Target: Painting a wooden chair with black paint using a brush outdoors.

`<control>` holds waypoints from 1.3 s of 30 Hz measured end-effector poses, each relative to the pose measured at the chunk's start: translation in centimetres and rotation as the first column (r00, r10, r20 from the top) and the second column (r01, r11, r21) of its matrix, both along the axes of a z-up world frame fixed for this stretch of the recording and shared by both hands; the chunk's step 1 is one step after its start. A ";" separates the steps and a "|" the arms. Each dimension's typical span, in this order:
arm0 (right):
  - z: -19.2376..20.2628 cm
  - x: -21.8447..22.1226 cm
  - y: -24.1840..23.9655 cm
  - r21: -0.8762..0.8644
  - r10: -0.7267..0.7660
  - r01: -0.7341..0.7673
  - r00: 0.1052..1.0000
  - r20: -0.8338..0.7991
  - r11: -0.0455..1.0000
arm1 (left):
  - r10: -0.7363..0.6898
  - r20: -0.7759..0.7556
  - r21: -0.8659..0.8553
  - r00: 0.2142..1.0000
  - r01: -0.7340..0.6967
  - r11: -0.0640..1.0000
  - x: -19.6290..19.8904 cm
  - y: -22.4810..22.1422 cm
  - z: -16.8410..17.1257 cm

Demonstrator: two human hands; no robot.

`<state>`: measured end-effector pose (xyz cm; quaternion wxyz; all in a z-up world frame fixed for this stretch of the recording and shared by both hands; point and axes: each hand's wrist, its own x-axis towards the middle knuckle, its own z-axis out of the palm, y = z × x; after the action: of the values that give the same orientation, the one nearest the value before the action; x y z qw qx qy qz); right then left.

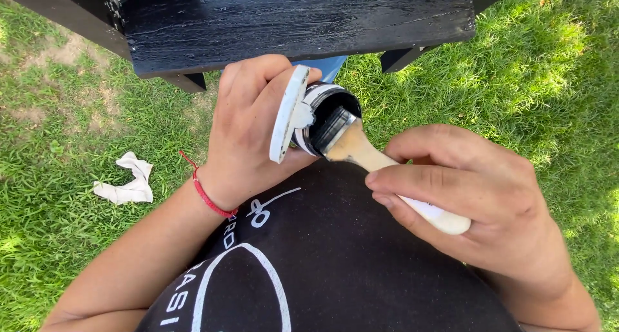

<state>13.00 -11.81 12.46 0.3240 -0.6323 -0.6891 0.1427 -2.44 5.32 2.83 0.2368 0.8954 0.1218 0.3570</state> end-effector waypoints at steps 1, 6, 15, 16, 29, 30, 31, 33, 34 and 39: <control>0.1 0.0 0.1 0.000 0.000 0.000 1.000 -0.029 1.000 | 0.006 -0.012 -0.003 1.000 -0.006 1.000 -0.1 0.0 -0.1; -4.7 2.1 -1.4 0.150 0.006 0.047 0.941 -0.338 0.988 | 0.005 -0.008 -0.088 1.000 -0.006 0.996 -0.3 0.0 -0.6; -9.1 0.8 -1.1 0.010 -0.154 0.431 0.345 -0.926 0.903 | 0.013 0.031 -0.249 0.999 -0.005 0.968 -0.3 -0.3 -0.7; -9.2 0.7 -1.1 -0.058 -0.194 0.454 0.259 -0.946 0.889 | 0.003 0.064 -0.276 0.998 0.015 0.961 -0.3 -0.3 -0.5; -10.3 2.8 -1.2 0.216 0.068 0.256 0.485 -0.872 0.942 | 0.137 -0.061 -0.294 0.989 -0.149 0.944 -0.8 -1.3 -1.4; -9.9 2.8 -1.5 0.258 0.014 0.245 0.699 -0.715 0.934 | 0.149 -0.044 -0.283 0.988 -0.156 0.946 -0.8 -1.3 -1.5; -9.6 2.8 -1.8 0.296 -0.043 0.221 0.860 -0.509 0.929 | 0.164 -0.029 -0.274 0.986 -0.166 0.947 -0.9 -1.4 -1.5; -7.9 2.4 -1.2 0.286 -0.043 0.167 0.919 -0.393 0.944 | 0.168 -0.027 -0.224 0.985 -0.170 0.960 -0.9 -1.5 -1.5; -7.0 2.3 -1.0 0.269 -0.044 0.119 0.963 -0.268 0.956 | 0.165 -0.023 -0.175 0.986 -0.166 0.970 -0.8 -1.5 -1.5; -5.8 1.5 0.9 0.241 -0.055 0.072 0.995 -0.079 0.968 | 0.182 -0.081 -0.092 0.980 -0.189 0.978 -0.9 -1.8 -1.2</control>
<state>14.46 -10.92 6.68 0.4280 -0.6041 -0.6687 0.0693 -3.38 3.57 1.61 0.2419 0.8795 0.2309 0.3386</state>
